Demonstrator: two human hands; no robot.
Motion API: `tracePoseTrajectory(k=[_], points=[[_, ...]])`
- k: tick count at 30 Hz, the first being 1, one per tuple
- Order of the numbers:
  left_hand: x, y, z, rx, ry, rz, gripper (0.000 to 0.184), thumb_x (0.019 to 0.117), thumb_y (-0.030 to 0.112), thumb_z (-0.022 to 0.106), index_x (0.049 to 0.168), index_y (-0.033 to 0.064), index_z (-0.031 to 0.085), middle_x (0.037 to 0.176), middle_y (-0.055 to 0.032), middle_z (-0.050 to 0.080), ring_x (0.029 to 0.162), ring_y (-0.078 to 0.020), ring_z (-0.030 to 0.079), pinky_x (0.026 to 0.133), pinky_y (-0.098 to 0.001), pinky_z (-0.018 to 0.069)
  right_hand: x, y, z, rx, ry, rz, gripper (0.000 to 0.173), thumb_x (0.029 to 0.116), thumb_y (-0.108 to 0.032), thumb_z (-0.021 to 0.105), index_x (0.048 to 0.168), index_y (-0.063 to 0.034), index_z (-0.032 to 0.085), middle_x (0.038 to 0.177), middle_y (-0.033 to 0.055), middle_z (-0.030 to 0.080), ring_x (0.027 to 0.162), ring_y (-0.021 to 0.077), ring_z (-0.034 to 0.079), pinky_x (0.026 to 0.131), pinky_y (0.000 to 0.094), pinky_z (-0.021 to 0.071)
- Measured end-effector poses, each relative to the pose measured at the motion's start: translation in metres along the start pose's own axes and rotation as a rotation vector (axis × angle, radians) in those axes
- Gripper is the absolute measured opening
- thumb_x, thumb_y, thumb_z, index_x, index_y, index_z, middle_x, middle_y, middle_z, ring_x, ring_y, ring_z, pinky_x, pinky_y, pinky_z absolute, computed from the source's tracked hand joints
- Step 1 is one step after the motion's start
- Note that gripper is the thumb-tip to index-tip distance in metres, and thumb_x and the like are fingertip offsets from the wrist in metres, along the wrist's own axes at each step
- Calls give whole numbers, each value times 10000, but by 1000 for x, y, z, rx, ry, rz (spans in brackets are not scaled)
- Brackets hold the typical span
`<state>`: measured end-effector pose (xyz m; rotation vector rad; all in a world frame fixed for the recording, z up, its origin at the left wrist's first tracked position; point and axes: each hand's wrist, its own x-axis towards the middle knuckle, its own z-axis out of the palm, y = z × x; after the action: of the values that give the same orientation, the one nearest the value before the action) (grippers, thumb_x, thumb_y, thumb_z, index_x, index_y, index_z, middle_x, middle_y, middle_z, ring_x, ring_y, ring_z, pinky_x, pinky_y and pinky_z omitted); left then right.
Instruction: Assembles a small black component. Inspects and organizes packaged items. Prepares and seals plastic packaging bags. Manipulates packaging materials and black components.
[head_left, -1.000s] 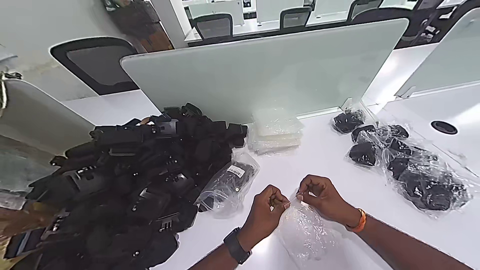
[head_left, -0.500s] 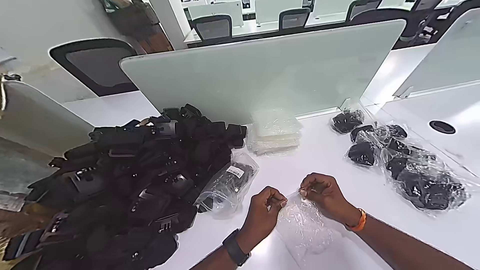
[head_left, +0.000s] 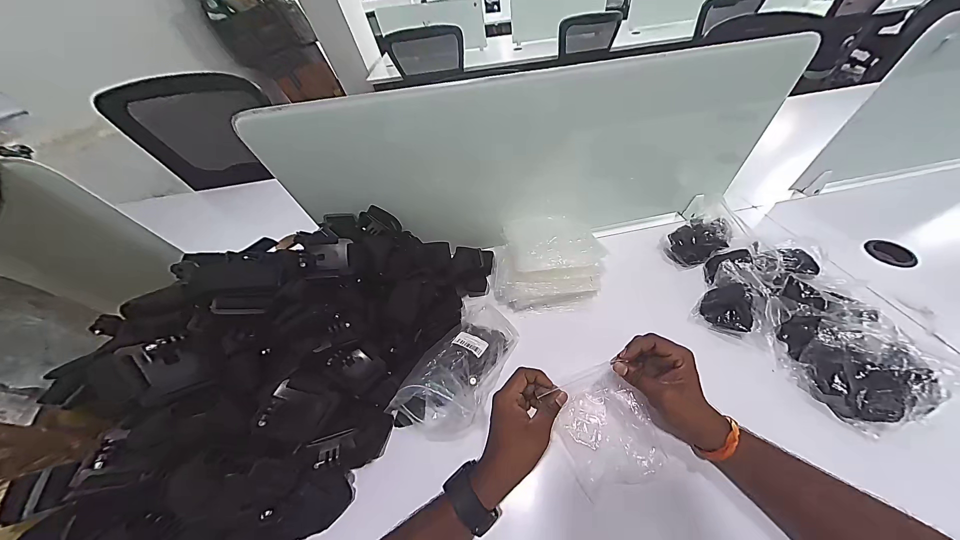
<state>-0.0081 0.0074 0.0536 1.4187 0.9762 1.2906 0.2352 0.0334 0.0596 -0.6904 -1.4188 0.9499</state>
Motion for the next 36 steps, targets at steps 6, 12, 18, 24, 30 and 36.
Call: tracePoseTrajectory(k=[6,12,18,24,30,36], points=[[1,1,0,-137,-13,-19,186,929,-57,646,1095,-15,575,869,-57,727,762,-135,722,708,-284,619,0,0,0,-18,-10,1,164,880,19,726,981,-106,691,904,-33,713,806,68,681,753,249,596],[1,3,0,-139,0,-18,182,939,-69,633,1094,-12,557,858,-73,750,778,-166,749,737,-310,632,0,1,1,-1,-12,47,178,880,38,709,1007,-83,675,914,-24,703,806,77,675,752,253,592],[3,2,0,-116,85,-27,160,948,-66,626,1103,-37,594,901,-91,764,796,-166,754,727,-304,634,1,0,2,-65,-113,215,275,947,-80,679,1200,-1,606,895,13,650,759,88,635,700,253,563],[6,5,1,-104,82,-75,295,1019,-13,517,1309,-64,529,1128,-125,747,930,-167,743,771,-307,614,14,-16,-13,-308,-197,129,71,972,-111,645,969,-71,704,858,-55,703,760,15,650,708,207,563],[7,0,1,-78,32,-82,388,1061,83,456,1427,-42,439,1256,-131,701,1049,-189,717,820,-341,607,80,-53,-13,-716,30,-234,197,966,-228,653,948,-35,688,962,55,664,865,113,633,758,318,550],[8,1,-1,-20,-42,-67,336,1039,91,516,1344,-50,518,1136,-121,717,983,-183,719,884,-351,605,164,-98,73,-689,138,-747,118,972,-99,671,1000,6,716,1004,109,649,950,151,636,823,312,557]])
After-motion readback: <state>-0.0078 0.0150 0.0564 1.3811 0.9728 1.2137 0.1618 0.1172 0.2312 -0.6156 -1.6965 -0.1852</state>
